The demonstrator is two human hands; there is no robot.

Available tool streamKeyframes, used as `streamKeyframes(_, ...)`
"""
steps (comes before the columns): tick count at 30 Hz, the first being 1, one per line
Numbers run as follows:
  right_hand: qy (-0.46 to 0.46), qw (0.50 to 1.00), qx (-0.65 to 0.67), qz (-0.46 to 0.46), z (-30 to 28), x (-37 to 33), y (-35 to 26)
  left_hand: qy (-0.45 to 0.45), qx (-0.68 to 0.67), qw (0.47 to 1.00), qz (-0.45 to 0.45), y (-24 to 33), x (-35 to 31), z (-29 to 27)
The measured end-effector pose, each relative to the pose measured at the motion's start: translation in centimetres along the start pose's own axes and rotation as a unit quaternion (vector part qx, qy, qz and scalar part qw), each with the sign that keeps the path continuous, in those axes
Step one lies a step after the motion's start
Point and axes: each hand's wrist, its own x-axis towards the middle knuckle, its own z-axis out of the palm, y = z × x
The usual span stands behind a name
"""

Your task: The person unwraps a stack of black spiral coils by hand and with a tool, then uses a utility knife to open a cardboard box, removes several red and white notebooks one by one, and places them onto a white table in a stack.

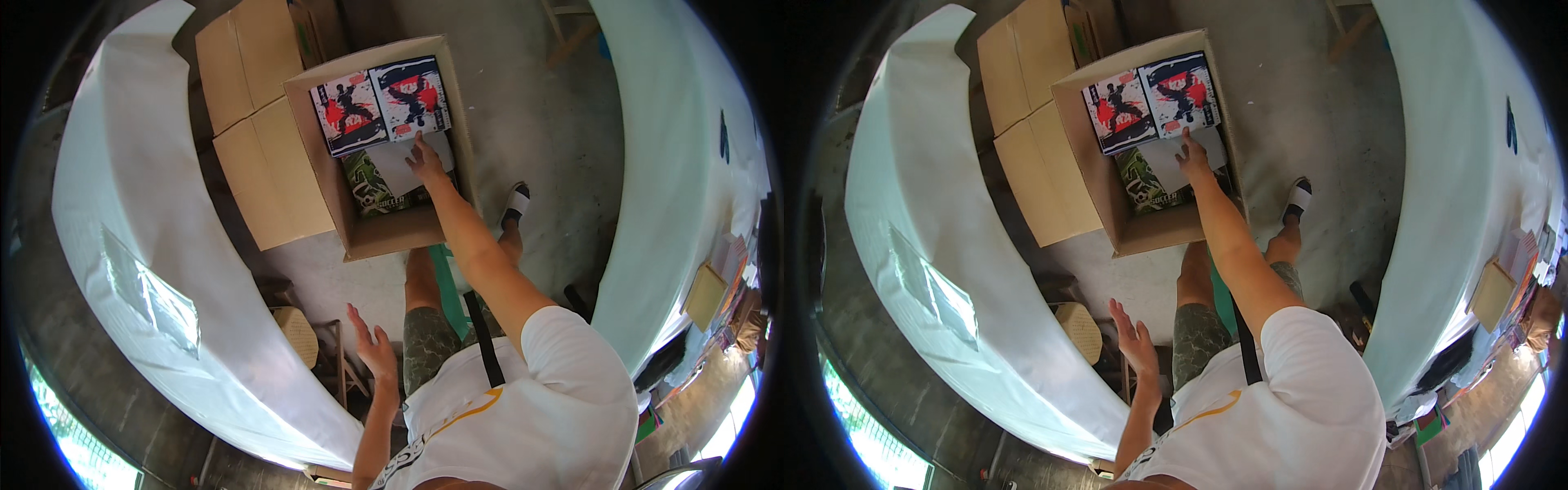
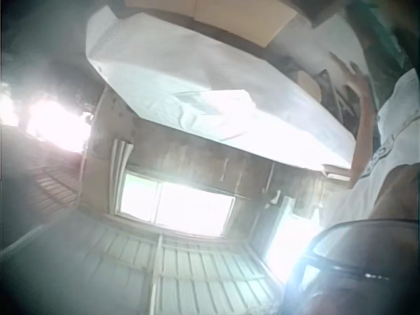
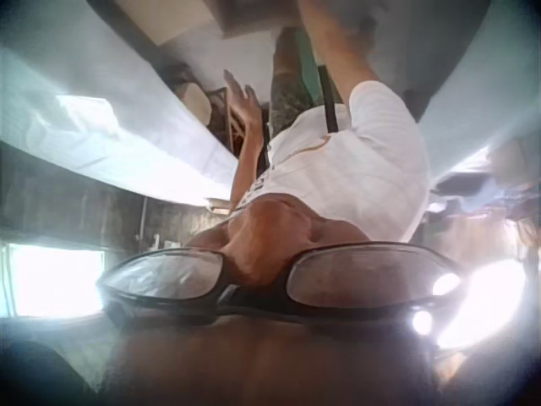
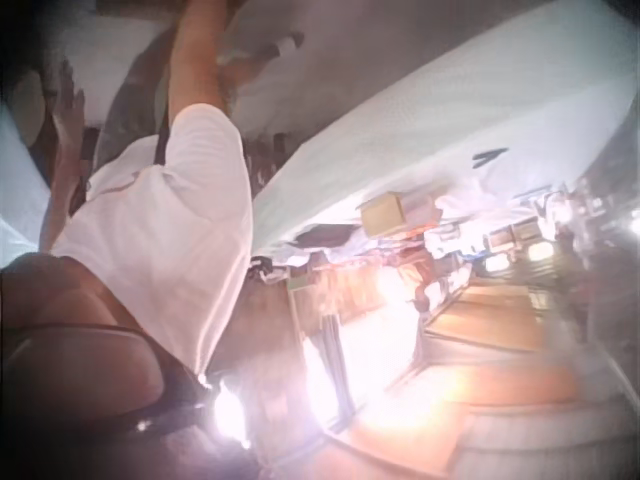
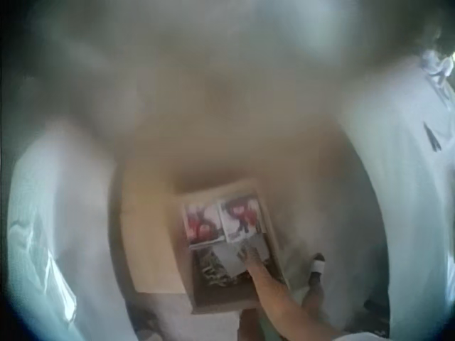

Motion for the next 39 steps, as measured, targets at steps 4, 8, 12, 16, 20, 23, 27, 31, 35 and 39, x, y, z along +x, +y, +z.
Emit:
streamKeyframes(4,-0.009,1.0,-0.014,-0.005,1.6,2.5,0.6,0.001,-0.076,0.997,-0.024,-2.3,1.3,-0.6)
streamKeyframes(8,-0.037,0.999,-0.001,-0.019,3.0,1.6,1.2,-0.004,-0.088,0.995,-0.036,-3.7,2.7,-0.9)
streamKeyframes(12,-0.076,0.997,-0.016,-0.031,1.9,2.2,-0.2,0.004,-0.074,0.996,-0.04,-3.4,3.9,-1.7)
streamKeyframes(16,-0.076,0.987,0.072,-0.118,2.6,3.1,-0.2,-0.003,-0.095,0.994,-0.061,-3.1,4.0,-1.9)
streamKeyframes(20,-0.113,0.97,0.155,-0.146,4.2,1.7,-0.1,-0.014,-0.101,0.993,-0.064,-3.2,3.6,-2.0)
streamKeyframes(23,-0.063,0.974,0.149,-0.157,4.9,-0.2,-1.4,-0.023,-0.103,0.994,-0.038,-2.5,3.8,-1.7)
streamKeyframes(27,-0.032,0.975,0.149,-0.161,3.2,-5.2,-2.8,-0.043,-0.123,0.991,0.019,-1.1,4.9,-0.3)
streamKeyframes(31,-0.012,0.982,0.061,-0.176,2.0,-18.5,-4.2,-0.071,-0.252,0.965,-0.023,1.5,8.3,2.4)
streamKeyframes(35,-0.168,0.984,-0.036,-0.054,-3.7,-31.4,-12.2,-0.188,-0.464,0.854,-0.142,5.9,11.9,5.1)
streamKeyframes(39,-0.189,0.976,-0.054,-0.093,-10.8,-42.7,-23.7,-0.438,-0.458,0.766,-0.107,17.2,8.5,10.5)
